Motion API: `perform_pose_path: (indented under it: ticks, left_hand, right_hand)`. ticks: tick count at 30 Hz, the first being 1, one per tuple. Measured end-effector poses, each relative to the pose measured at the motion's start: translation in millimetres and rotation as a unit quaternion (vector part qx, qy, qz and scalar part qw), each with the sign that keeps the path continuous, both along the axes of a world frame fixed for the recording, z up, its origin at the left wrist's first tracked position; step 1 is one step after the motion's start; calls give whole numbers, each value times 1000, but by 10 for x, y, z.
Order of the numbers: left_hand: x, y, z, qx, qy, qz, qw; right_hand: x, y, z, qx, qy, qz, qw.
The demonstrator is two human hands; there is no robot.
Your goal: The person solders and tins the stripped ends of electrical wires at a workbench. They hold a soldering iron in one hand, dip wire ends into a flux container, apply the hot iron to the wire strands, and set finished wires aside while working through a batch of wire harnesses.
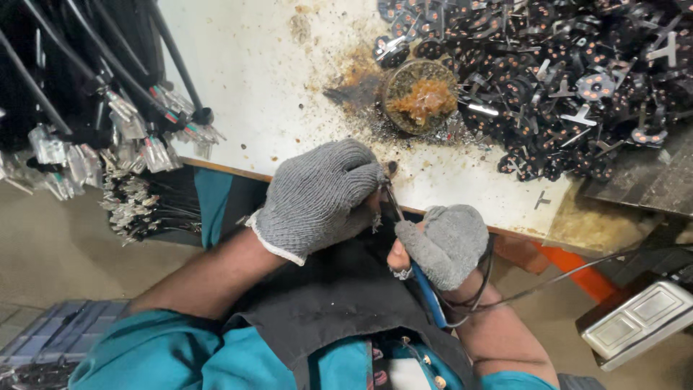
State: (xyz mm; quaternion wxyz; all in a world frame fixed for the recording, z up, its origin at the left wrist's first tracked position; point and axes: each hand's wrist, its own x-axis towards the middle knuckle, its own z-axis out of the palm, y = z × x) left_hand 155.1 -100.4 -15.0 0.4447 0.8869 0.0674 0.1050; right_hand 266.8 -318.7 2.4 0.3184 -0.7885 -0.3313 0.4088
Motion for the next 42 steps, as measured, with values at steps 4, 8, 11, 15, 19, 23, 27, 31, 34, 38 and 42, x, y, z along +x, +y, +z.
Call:
perform_pose_path:
  ticks: [4, 8, 11, 15, 19, 23, 27, 31, 34, 38, 42]
  left_hand:
    - [-14, -18, 6, 14, -14, 6, 1000]
    - [-38, -17, 13, 10, 2, -8, 1000]
    - [-48, -27, 21, -1, -17, -8, 1000]
    - [-53, -41, 36, 6, -22, -1, 1000]
    - [-64, -55, 60, 5, -4, 7, 1000]
    - [-57, -56, 69, 4, -7, 5, 1000]
    - [-44, -50, 61, 11, -17, 7, 1000]
    - [-37, -31, 42, 8, -2, -7, 1000]
    - [-46, -14, 34, 1, -29, 2, 1000]
    - [-39, -13, 23, 13, -20, 7, 1000]
    - [-50, -25, 26, 7, -25, 4, 1000]
  right_hand:
    - [-21, -99, -98, 119, -155, 108, 975]
    - [-90, -177, -219, 70, 41, -25, 996]
    - [-136, -185, -248, 91, -121, 116, 982]
    - [-179, -157, -137, 41, 2, -57, 998]
    - [-198, -108, -10, 140, -81, -127, 979]
    - [-166, -64, -41, 236, -298, 10, 925]
    - [-145, -90, -102, 234, -317, 21, 919]
    - [-159, -117, -134, 208, -307, 31, 928]
    - [-125, -119, -153, -96, -83, 2, 992]
    - [-55, -124, -173, 219, -343, 220, 887]
    - [-117, -146, -175, 236, -135, 65, 960]
